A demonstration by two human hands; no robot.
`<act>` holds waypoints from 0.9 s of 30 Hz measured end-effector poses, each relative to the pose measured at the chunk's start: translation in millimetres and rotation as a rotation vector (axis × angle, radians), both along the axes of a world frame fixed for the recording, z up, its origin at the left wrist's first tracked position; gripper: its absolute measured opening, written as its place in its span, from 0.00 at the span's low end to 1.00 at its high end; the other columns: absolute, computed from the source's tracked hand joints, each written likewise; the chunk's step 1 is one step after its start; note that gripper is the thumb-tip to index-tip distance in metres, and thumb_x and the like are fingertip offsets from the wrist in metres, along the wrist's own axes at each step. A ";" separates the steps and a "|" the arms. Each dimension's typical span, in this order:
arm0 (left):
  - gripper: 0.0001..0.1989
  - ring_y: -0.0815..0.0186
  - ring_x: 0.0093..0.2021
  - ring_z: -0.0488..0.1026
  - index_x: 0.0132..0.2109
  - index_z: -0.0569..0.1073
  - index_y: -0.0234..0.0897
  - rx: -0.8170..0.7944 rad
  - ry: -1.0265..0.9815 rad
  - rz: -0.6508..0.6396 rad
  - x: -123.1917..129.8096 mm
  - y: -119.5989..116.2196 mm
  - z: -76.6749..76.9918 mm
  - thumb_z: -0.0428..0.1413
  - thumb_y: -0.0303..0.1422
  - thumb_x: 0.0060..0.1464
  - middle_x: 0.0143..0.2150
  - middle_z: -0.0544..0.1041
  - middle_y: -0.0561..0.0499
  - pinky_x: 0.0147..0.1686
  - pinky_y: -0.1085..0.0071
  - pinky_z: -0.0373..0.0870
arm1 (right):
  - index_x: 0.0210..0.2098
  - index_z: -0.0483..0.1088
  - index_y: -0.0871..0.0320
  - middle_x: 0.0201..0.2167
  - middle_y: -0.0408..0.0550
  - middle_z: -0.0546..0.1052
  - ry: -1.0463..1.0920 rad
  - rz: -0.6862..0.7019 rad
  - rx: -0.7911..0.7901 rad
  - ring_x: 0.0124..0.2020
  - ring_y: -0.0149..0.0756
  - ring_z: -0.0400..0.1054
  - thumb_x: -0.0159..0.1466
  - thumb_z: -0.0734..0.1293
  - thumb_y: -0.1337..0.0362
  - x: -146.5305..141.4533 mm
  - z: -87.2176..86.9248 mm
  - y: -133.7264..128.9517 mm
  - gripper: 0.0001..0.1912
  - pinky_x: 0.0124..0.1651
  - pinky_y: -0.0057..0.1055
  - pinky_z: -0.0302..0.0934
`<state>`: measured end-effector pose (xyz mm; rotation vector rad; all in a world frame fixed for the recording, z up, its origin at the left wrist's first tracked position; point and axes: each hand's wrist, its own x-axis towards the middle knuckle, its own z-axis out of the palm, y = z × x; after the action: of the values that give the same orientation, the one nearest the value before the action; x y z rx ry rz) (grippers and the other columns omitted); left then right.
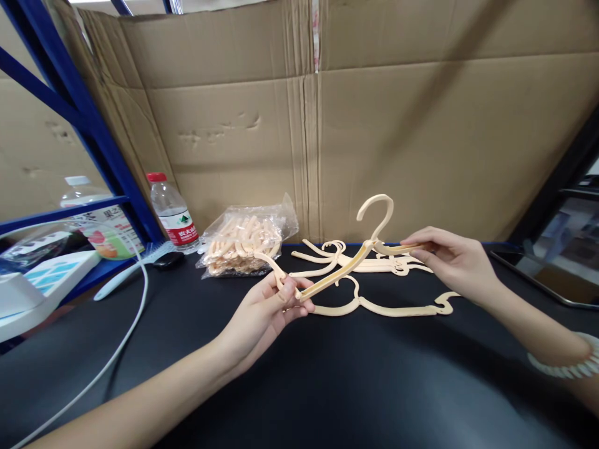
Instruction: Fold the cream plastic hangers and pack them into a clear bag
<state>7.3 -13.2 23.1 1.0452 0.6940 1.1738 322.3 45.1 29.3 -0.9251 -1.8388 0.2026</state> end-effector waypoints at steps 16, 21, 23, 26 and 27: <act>0.06 0.67 0.32 0.74 0.31 0.75 0.33 -0.048 -0.039 -0.020 -2.5 -0.7 0.9 0.62 0.31 0.52 0.38 0.75 0.48 0.38 0.71 0.72 | 0.38 0.74 0.51 0.36 0.48 0.76 -0.055 0.039 0.054 0.37 0.42 0.71 0.64 0.66 0.59 -1.2 1.4 -1.4 0.06 0.39 0.38 0.65; 0.07 0.69 0.31 0.74 0.29 0.74 0.32 -0.040 -0.067 -0.027 -3.0 0.6 1.1 0.62 0.30 0.52 0.37 0.75 0.49 0.36 0.73 0.72 | 0.38 0.74 0.50 0.36 0.47 0.76 -0.046 0.064 0.073 0.37 0.41 0.70 0.64 0.66 0.61 -2.0 2.3 -0.8 0.05 0.39 0.37 0.65; 0.06 0.69 0.31 0.74 0.29 0.75 0.32 -0.049 -0.071 -0.035 -3.6 0.7 1.2 0.62 0.30 0.52 0.36 0.75 0.48 0.36 0.74 0.72 | 0.38 0.74 0.50 0.36 0.47 0.76 -0.043 0.060 0.072 0.37 0.41 0.70 0.63 0.66 0.61 -1.4 2.3 -0.8 0.05 0.39 0.37 0.65; 0.06 0.68 0.30 0.74 0.30 0.76 0.32 -0.064 -0.083 -0.054 -4.5 0.4 1.0 0.62 0.30 0.52 0.34 0.75 0.49 0.36 0.74 0.72 | 0.38 0.74 0.50 0.36 0.47 0.76 -0.041 0.055 0.062 0.37 0.41 0.71 0.63 0.66 0.60 -0.9 2.0 -1.1 0.05 0.39 0.38 0.66; 0.05 0.69 0.30 0.74 0.31 0.76 0.32 -0.067 -0.085 -0.055 -4.5 0.3 0.9 0.62 0.30 0.52 0.33 0.75 0.49 0.36 0.74 0.72 | 0.38 0.74 0.50 0.36 0.47 0.76 -0.041 0.055 0.058 0.37 0.42 0.71 0.63 0.66 0.59 -0.9 2.0 -1.2 0.05 0.39 0.38 0.66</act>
<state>2.7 -12.9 24.1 0.9474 0.6302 1.1331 321.3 44.0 31.3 -0.8446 -1.8992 0.1641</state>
